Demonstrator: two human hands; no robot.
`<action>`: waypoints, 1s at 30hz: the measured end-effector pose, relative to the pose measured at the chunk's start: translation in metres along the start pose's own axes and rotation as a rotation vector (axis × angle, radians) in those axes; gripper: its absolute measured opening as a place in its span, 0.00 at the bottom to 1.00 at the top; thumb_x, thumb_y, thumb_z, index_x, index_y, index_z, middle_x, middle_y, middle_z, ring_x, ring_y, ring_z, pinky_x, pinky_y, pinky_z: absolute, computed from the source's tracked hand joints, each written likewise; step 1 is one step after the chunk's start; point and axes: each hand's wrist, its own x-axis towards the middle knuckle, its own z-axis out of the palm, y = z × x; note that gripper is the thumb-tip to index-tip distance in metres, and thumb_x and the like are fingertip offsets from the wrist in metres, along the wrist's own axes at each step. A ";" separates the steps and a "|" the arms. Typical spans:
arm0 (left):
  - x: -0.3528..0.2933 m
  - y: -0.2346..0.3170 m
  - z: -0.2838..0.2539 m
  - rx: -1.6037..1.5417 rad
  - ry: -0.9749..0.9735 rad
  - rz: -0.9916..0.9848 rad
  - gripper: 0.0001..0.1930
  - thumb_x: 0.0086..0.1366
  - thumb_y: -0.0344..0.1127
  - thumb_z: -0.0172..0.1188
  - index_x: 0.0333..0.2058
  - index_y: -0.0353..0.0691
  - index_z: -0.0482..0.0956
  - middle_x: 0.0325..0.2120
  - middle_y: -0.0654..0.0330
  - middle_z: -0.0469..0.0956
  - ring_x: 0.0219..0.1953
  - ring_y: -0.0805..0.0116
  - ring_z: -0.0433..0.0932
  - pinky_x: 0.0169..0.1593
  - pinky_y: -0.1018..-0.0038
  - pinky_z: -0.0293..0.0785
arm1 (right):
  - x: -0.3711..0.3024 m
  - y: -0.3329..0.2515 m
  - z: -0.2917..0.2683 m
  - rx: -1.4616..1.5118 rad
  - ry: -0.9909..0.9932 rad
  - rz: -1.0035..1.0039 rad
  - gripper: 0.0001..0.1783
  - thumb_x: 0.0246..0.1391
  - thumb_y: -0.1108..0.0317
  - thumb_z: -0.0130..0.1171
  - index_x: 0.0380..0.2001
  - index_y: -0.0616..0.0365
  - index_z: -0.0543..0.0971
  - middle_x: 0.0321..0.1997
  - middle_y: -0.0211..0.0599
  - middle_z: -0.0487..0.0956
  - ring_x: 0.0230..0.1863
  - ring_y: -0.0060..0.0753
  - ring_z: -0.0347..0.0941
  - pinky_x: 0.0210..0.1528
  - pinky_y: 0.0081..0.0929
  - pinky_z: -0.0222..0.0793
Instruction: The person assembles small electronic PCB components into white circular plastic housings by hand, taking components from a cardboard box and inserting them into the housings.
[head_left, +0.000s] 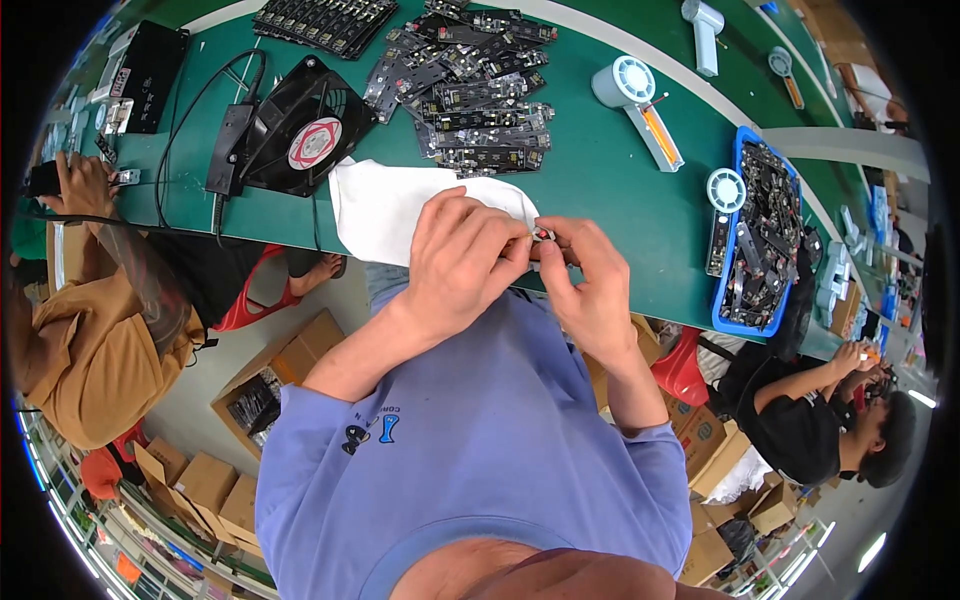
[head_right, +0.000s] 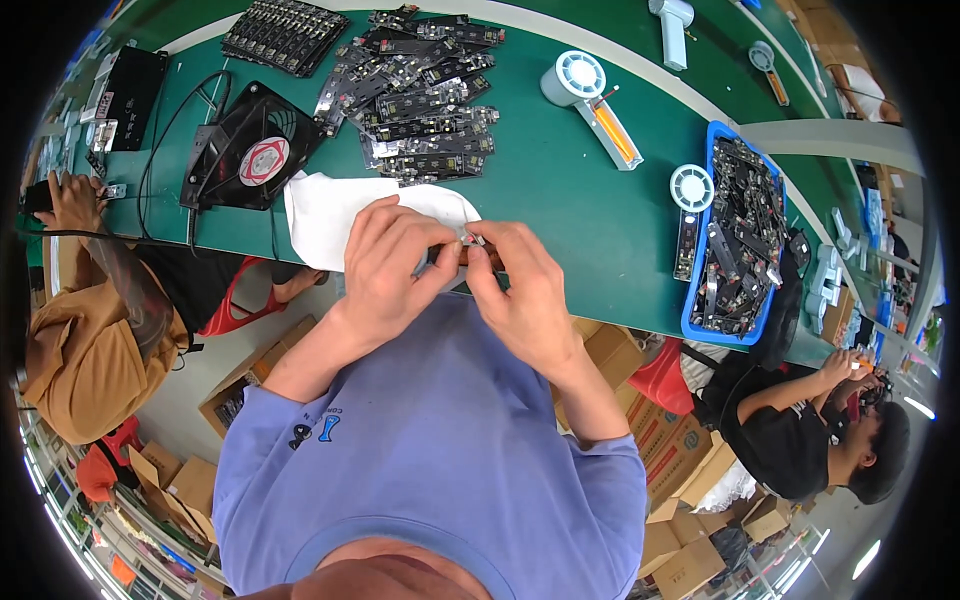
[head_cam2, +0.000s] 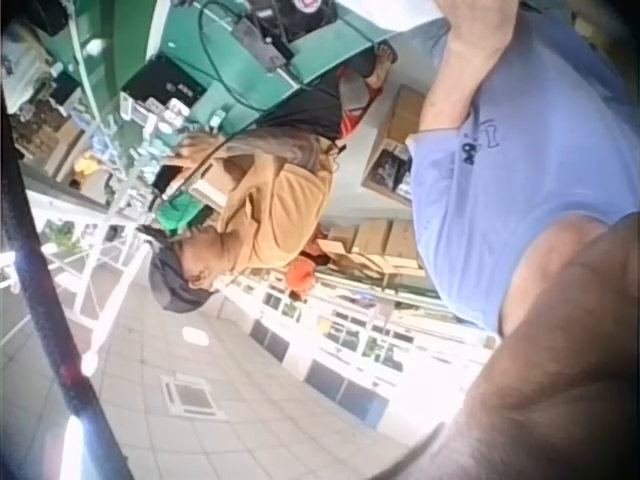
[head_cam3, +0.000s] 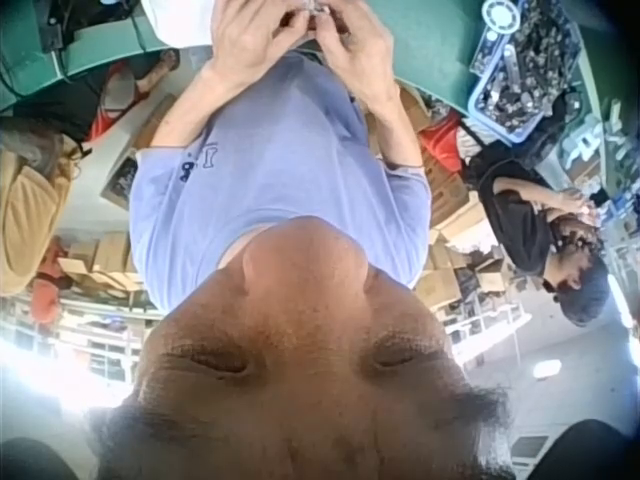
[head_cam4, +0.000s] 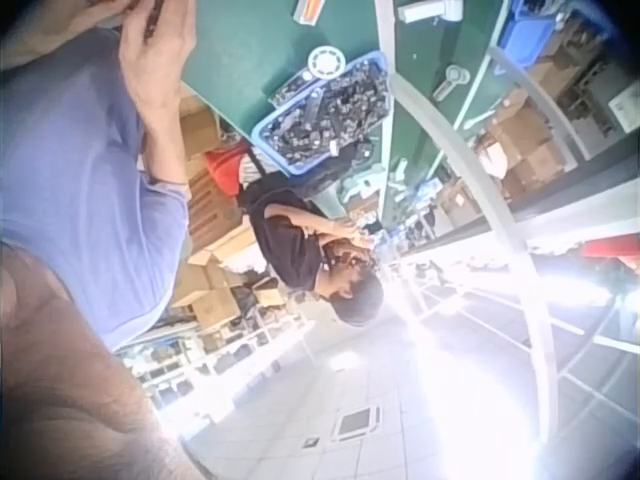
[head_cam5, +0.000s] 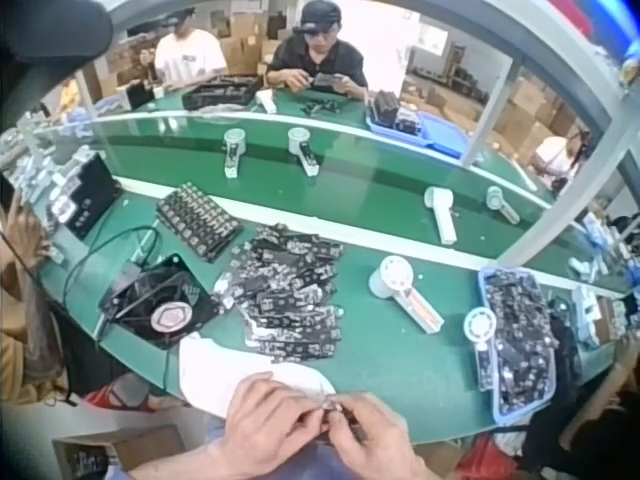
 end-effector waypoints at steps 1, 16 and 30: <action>0.000 -0.001 0.000 -0.014 -0.006 0.001 0.10 0.53 0.28 0.71 0.35 0.44 0.83 0.30 0.67 0.81 0.37 0.64 0.78 0.57 0.58 0.73 | -0.001 0.001 0.003 -0.015 0.021 0.019 0.13 0.61 0.75 0.66 0.49 0.65 0.82 0.41 0.45 0.84 0.36 0.39 0.84 0.39 0.32 0.81; -0.005 -0.005 0.003 0.024 -0.021 0.109 0.10 0.53 0.30 0.72 0.34 0.41 0.83 0.32 0.65 0.81 0.38 0.61 0.78 0.54 0.59 0.75 | 0.001 0.014 0.003 -0.205 0.036 -0.228 0.11 0.54 0.79 0.69 0.41 0.64 0.83 0.36 0.41 0.85 0.31 0.34 0.83 0.34 0.30 0.78; -0.019 -0.014 -0.018 -0.020 -0.153 0.019 0.16 0.55 0.41 0.76 0.40 0.45 0.84 0.44 0.66 0.84 0.57 0.56 0.78 0.72 0.44 0.56 | -0.001 0.023 0.004 -0.010 0.142 0.014 0.09 0.61 0.74 0.68 0.44 0.63 0.84 0.35 0.42 0.84 0.31 0.33 0.83 0.37 0.29 0.80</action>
